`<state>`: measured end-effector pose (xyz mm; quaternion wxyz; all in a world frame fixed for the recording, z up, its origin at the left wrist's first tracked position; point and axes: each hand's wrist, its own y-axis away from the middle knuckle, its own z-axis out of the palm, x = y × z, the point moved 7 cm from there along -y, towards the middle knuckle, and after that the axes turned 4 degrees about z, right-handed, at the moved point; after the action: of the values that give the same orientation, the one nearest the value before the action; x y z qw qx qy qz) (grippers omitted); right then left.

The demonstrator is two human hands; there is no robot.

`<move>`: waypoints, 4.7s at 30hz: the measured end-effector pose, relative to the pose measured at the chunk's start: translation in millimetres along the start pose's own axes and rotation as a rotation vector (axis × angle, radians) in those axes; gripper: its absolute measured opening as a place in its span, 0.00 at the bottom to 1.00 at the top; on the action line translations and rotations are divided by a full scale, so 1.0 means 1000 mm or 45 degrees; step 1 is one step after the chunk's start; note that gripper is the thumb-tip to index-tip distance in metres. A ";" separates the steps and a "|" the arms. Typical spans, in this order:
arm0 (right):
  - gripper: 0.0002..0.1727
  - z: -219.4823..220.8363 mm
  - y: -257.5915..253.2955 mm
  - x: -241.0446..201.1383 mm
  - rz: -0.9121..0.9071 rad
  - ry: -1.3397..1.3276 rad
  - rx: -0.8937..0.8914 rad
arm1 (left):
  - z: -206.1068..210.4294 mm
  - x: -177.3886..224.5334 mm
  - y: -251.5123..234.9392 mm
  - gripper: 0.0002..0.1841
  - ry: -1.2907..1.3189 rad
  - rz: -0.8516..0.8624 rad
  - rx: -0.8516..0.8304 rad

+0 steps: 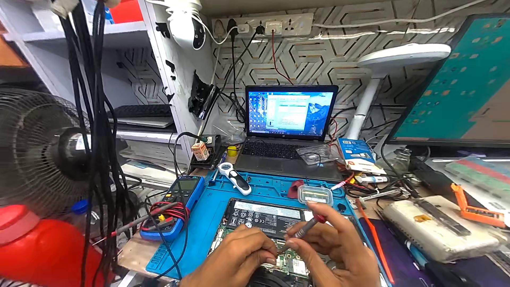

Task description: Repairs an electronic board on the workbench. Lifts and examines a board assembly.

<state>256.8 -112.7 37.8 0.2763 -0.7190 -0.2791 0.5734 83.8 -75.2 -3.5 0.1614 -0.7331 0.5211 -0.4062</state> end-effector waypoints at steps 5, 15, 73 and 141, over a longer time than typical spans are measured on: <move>0.33 -0.002 0.001 -0.001 0.009 -0.044 0.046 | -0.001 0.006 -0.003 0.12 -0.041 0.036 0.006; 0.34 -0.002 0.000 -0.004 0.015 -0.032 0.062 | 0.002 0.006 -0.001 0.13 -0.064 0.032 0.004; 0.24 0.025 0.017 0.017 -0.027 0.383 -0.224 | 0.015 -0.005 0.024 0.13 -0.354 -0.186 -0.299; 0.22 0.034 0.010 0.013 -0.076 0.367 -0.334 | 0.014 -0.004 0.014 0.11 -0.339 -0.418 -0.358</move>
<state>226.7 -107.6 15.5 0.2345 -0.8149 -0.3301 0.4147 85.1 -79.4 -22.8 0.0568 -0.8702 0.4205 -0.2503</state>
